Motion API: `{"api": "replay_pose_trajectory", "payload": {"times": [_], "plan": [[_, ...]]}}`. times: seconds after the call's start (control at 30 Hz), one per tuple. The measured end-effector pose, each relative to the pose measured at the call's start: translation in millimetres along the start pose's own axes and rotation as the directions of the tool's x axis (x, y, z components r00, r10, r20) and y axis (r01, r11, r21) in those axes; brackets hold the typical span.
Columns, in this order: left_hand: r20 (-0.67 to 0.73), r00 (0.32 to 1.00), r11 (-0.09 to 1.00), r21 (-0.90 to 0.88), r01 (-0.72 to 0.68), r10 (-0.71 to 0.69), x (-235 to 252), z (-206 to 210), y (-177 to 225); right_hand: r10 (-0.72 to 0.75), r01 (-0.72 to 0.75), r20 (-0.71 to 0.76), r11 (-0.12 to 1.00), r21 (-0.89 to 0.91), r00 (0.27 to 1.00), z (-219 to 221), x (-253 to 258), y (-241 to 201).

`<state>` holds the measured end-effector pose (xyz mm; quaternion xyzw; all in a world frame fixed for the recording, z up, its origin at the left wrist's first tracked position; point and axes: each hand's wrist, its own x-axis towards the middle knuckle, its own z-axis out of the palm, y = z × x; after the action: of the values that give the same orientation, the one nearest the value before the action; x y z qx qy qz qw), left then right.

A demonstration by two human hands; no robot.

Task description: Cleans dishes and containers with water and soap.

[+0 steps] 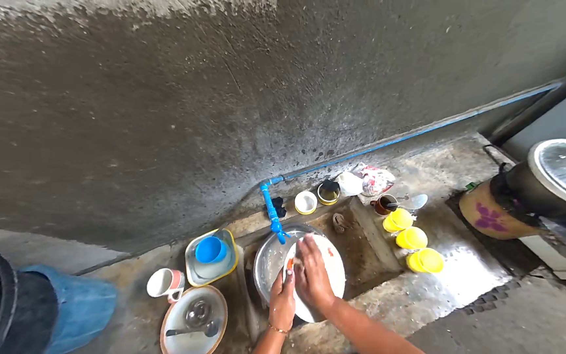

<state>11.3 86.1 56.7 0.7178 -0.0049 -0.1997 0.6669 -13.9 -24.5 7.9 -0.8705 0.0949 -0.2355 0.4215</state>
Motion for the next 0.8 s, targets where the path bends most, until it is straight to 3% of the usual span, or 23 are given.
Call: {"api": "replay_pose_trajectory", "payload": {"times": [0.07,0.13,0.27,0.37,0.43,0.5,0.63,0.73,0.8], "plan": [[-0.083,0.997,1.0,0.006,0.003,-0.002,4.1,-4.8,3.8,-0.083,0.069,0.216,0.995,0.07,0.973,-4.5,-27.2,-16.0],[-0.111,0.994,0.999,0.03,0.015,-0.012,2.9,-15.0,3.5,-0.064,0.076,0.271,0.997,-0.033,0.96,-12.0,-45.2,2.0],[-0.066,0.997,0.997,0.07,0.031,-0.027,-10.1,-9.3,-3.1,0.161,-0.128,0.123,0.963,-0.237,0.979,-17.0,-4.5,48.2],[-0.013,1.0,0.997,0.079,0.012,-0.011,-9.4,-0.1,1.0,0.038,-0.034,0.085,0.998,-0.054,0.996,-7.8,6.2,9.8],[-0.044,0.999,0.999,0.043,-0.028,0.03,-4.1,0.7,3.4,-0.101,0.093,0.096,0.992,0.08,0.99,-3.7,-16.2,-15.3],[-0.081,0.995,0.999,-0.005,-0.05,0.049,0.0,-6.4,6.5,-0.133,0.122,0.066,0.983,0.139,0.989,-7.8,-38.4,-15.9],[-0.083,0.996,0.999,-0.004,-0.036,0.035,-4.0,-12.3,8.8,0.055,-0.061,-0.07,0.995,-0.085,0.996,-38.0,-13.6,25.7],[-0.047,0.997,0.998,0.019,-0.057,0.058,-8.1,-0.4,11.9,-0.027,-0.008,-0.209,0.986,-0.167,0.978,-38.9,21.0,36.7],[-0.064,0.994,0.996,0.007,-0.086,0.086,-6.8,3.0,12.0,-0.03,0.002,-0.185,0.989,-0.151,0.982,-35.3,11.9,25.2]]}}
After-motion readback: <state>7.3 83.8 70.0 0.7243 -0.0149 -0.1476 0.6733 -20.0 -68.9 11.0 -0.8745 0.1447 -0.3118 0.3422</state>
